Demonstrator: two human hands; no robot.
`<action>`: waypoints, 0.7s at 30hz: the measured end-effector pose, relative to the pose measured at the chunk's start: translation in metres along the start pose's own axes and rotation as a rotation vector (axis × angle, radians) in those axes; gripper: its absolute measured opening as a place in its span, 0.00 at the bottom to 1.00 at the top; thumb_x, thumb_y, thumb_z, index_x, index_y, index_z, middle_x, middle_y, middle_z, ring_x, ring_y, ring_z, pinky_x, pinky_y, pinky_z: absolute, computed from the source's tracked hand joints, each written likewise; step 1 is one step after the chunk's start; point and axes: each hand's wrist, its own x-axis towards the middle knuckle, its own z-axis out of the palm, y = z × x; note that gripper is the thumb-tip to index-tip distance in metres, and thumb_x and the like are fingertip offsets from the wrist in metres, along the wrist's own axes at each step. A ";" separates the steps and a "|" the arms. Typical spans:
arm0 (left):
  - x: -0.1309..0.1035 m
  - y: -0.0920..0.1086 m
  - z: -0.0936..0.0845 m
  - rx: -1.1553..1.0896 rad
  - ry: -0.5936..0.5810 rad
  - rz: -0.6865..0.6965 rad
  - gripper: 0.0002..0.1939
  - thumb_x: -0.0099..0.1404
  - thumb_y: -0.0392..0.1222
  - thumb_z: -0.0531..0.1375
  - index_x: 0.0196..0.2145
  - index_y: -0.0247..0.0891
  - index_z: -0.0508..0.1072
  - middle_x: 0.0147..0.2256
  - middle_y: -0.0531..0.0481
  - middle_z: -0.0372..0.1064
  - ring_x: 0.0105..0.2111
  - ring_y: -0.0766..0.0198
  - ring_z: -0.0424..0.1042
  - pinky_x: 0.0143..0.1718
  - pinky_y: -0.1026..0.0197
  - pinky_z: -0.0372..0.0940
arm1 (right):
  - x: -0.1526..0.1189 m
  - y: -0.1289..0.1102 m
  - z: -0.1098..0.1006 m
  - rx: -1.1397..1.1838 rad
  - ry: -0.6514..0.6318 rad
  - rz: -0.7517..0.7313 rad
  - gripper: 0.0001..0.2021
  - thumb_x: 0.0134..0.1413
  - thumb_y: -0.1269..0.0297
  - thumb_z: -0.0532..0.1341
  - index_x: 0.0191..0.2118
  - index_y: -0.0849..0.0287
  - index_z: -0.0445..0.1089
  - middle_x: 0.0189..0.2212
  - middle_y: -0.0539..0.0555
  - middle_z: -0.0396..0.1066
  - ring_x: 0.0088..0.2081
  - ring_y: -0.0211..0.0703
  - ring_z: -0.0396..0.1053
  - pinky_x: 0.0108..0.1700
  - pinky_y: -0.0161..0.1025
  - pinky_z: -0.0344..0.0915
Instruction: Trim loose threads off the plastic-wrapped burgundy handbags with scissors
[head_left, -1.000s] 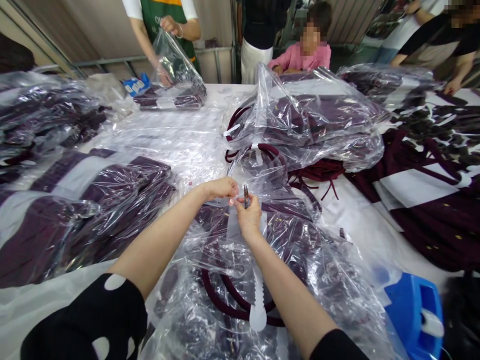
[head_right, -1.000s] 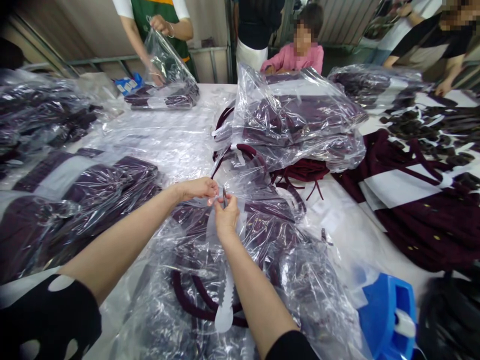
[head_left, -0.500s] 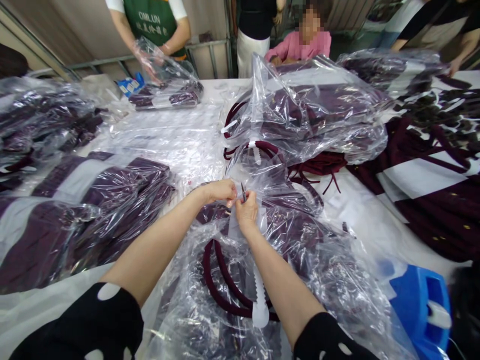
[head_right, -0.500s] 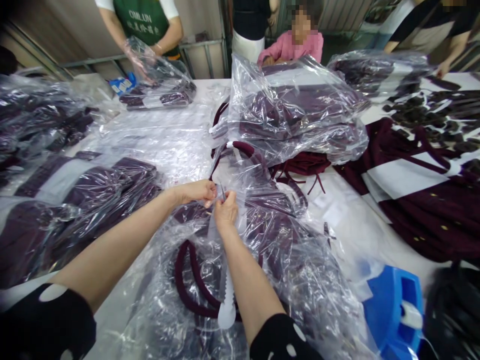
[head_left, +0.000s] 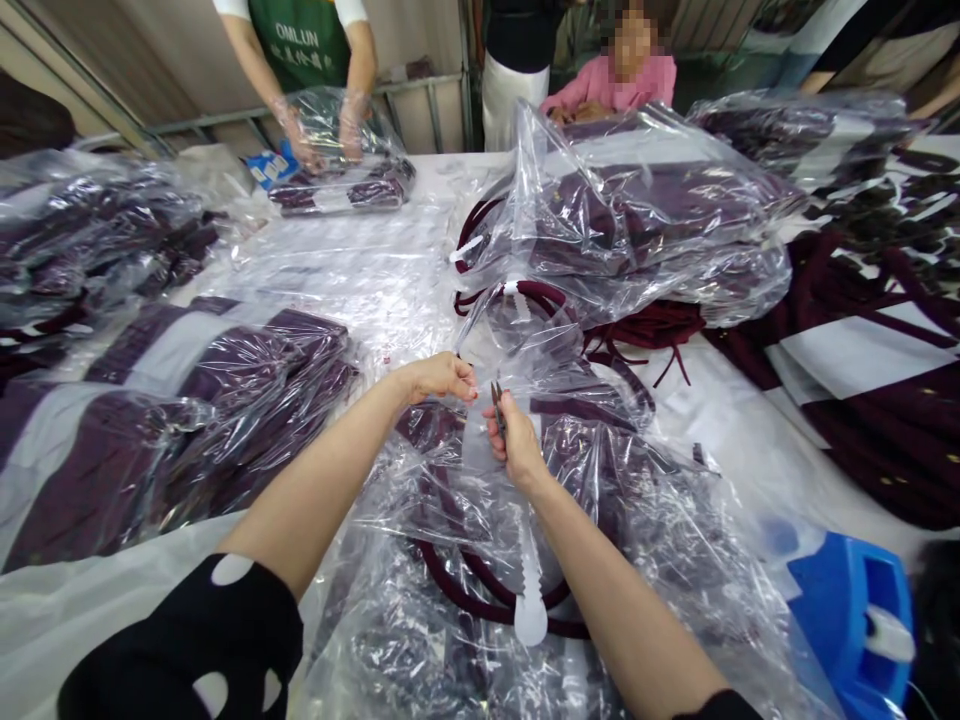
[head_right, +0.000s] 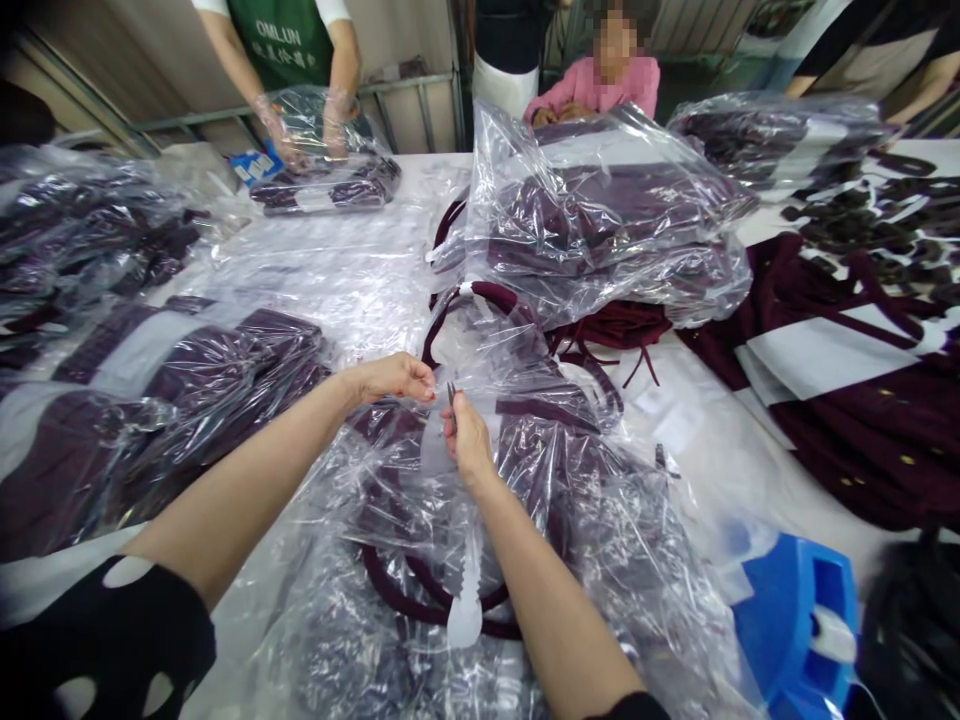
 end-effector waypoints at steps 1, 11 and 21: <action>-0.001 0.000 0.000 -0.013 -0.014 0.004 0.12 0.40 0.40 0.61 0.25 0.32 0.71 0.19 0.52 0.66 0.21 0.69 0.60 0.22 0.65 0.47 | -0.003 0.000 0.001 0.082 -0.034 0.092 0.23 0.51 0.43 0.48 0.29 0.59 0.65 0.18 0.45 0.56 0.16 0.30 0.48 0.17 0.31 0.43; -0.006 -0.001 0.002 -0.127 0.017 -0.025 0.12 0.40 0.36 0.60 0.27 0.31 0.72 0.19 0.51 0.66 0.22 0.69 0.62 0.23 0.65 0.49 | -0.010 -0.001 0.013 0.187 -0.038 0.306 0.19 0.56 0.54 0.47 0.24 0.62 0.63 0.16 0.43 0.53 0.13 0.26 0.45 0.16 0.28 0.37; -0.007 -0.002 0.003 -0.084 -0.008 -0.007 0.12 0.38 0.36 0.61 0.26 0.31 0.73 0.20 0.53 0.65 0.21 0.71 0.59 0.22 0.67 0.51 | -0.013 0.004 0.013 0.094 0.013 0.254 0.19 0.56 0.52 0.47 0.25 0.61 0.63 0.16 0.44 0.53 0.13 0.27 0.46 0.16 0.29 0.37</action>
